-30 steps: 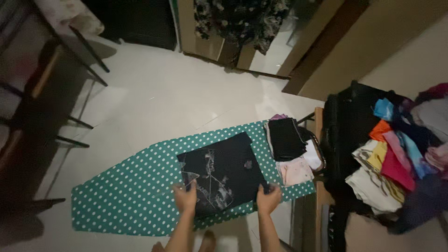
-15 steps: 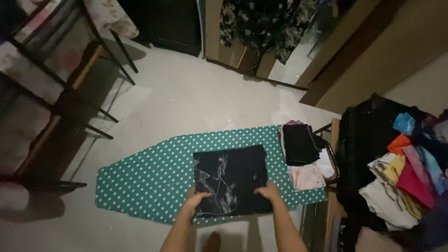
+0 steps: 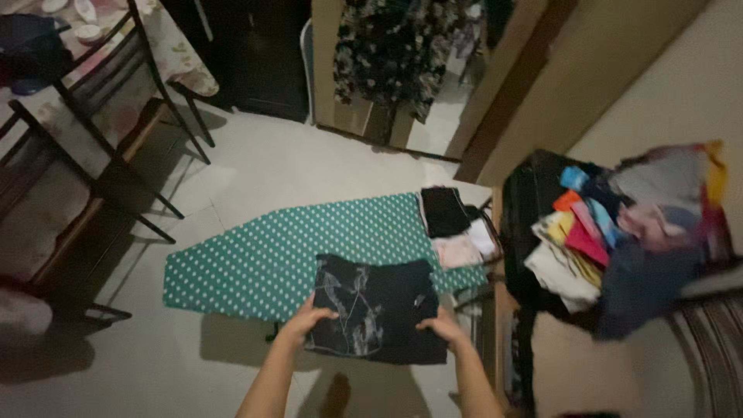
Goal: The person folds items of clothing including a pair of shorts, a black t-shirt, and a pair of jeans by laying them on an ironing board, folding them into rectangles, and placing them on a pile of laundry.
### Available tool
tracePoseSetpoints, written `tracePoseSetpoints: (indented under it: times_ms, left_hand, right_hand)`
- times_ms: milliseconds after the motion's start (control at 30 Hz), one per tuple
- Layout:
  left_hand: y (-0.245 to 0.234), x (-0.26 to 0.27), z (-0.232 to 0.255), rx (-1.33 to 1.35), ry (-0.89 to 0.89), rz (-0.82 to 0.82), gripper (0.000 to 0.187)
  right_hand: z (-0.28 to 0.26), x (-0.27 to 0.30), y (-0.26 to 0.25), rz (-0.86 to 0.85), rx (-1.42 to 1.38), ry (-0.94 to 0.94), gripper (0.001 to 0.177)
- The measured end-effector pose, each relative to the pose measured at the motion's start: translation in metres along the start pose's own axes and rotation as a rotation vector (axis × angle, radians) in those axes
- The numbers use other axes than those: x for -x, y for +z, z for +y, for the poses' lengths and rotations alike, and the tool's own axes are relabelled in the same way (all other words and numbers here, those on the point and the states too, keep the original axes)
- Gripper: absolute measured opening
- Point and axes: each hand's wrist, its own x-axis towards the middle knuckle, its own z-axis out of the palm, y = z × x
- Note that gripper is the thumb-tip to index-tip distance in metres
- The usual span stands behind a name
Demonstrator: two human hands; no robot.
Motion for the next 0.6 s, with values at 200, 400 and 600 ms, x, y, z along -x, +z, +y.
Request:
tracePoseSetpoints:
  times_ms: [200, 400, 600]
  left_hand:
    - [0.073, 0.062, -0.045, 0.106, 0.024, -0.117, 0.107]
    - [0.188, 0.106, -0.076, 0.171, -0.036, -0.278, 0.092]
    - [0.321, 0.105, -0.098, 0.088, -0.065, -0.355, 0.091]
  right_hand:
    - [0.048, 0.117, -0.046, 0.078, 0.031, 0.123, 0.099]
    - [0.129, 0.223, -0.116, 0.138, -0.046, 0.241, 0.098]
    - [0.2, 0.275, -0.221, 0.186, -0.018, 0.284, 0.092]
